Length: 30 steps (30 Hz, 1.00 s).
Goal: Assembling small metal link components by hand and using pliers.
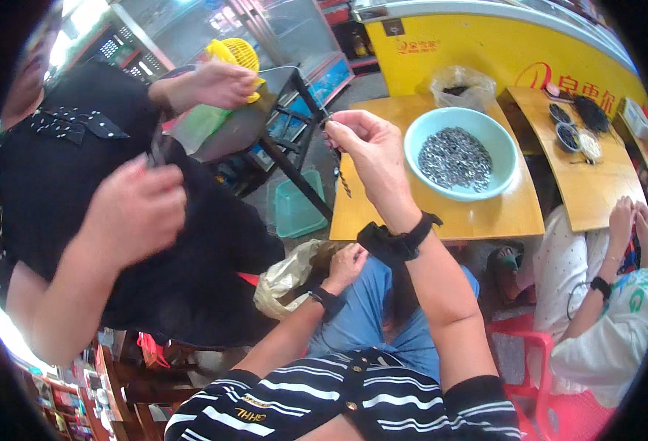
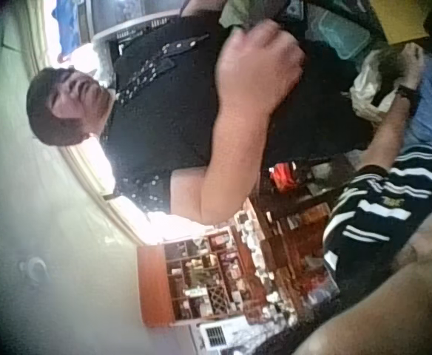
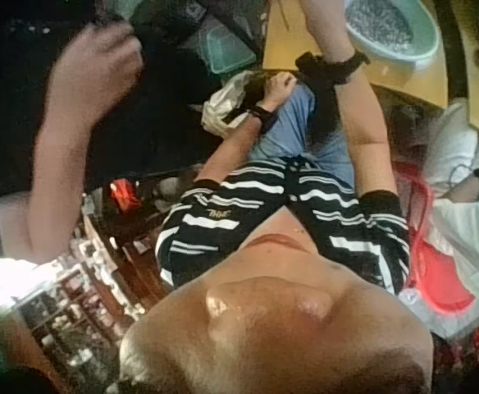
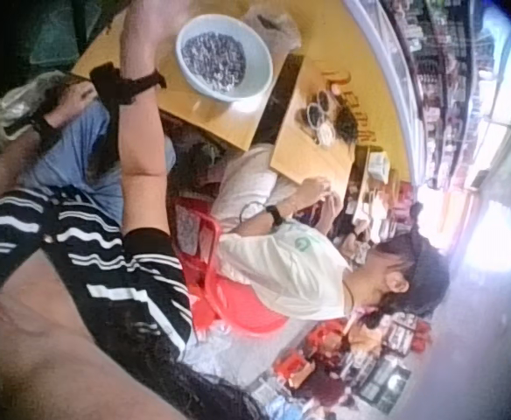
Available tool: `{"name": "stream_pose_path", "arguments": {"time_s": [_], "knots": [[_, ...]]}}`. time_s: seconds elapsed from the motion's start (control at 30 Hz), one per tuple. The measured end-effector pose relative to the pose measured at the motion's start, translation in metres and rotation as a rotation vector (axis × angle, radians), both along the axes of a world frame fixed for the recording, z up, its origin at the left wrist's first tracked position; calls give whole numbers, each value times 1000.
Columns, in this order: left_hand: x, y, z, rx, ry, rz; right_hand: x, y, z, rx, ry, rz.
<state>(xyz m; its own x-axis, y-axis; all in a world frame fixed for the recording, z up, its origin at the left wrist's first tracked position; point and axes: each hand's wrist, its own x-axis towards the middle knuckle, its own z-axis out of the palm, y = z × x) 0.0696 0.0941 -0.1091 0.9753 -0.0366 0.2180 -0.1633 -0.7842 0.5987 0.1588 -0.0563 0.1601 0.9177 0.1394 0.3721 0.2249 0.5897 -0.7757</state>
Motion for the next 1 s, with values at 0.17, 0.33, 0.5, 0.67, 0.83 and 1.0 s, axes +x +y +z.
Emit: {"name": "stream_pose_path", "arguments": {"time_s": [0.17,0.33,0.5,0.67,0.83,1.0], "knots": [[-2,-4,3,-16,-15,-3,1,7,1,-47,-18,-7],[-1,-2,1,-20,-24,9,8,15,-5,-130,-60,-51],[0,-1,5,-12,-45,14,8,17,-8,-171,-17,-25],[-4,-5,8,-45,-47,19,11,25,-10,-197,-74,-128],[-6,-6,6,22,10,22,9,31,-16,-189,-29,-71],[0,4,10,-150,4,-48,-3,3,-26,-174,-48,-49]]}}
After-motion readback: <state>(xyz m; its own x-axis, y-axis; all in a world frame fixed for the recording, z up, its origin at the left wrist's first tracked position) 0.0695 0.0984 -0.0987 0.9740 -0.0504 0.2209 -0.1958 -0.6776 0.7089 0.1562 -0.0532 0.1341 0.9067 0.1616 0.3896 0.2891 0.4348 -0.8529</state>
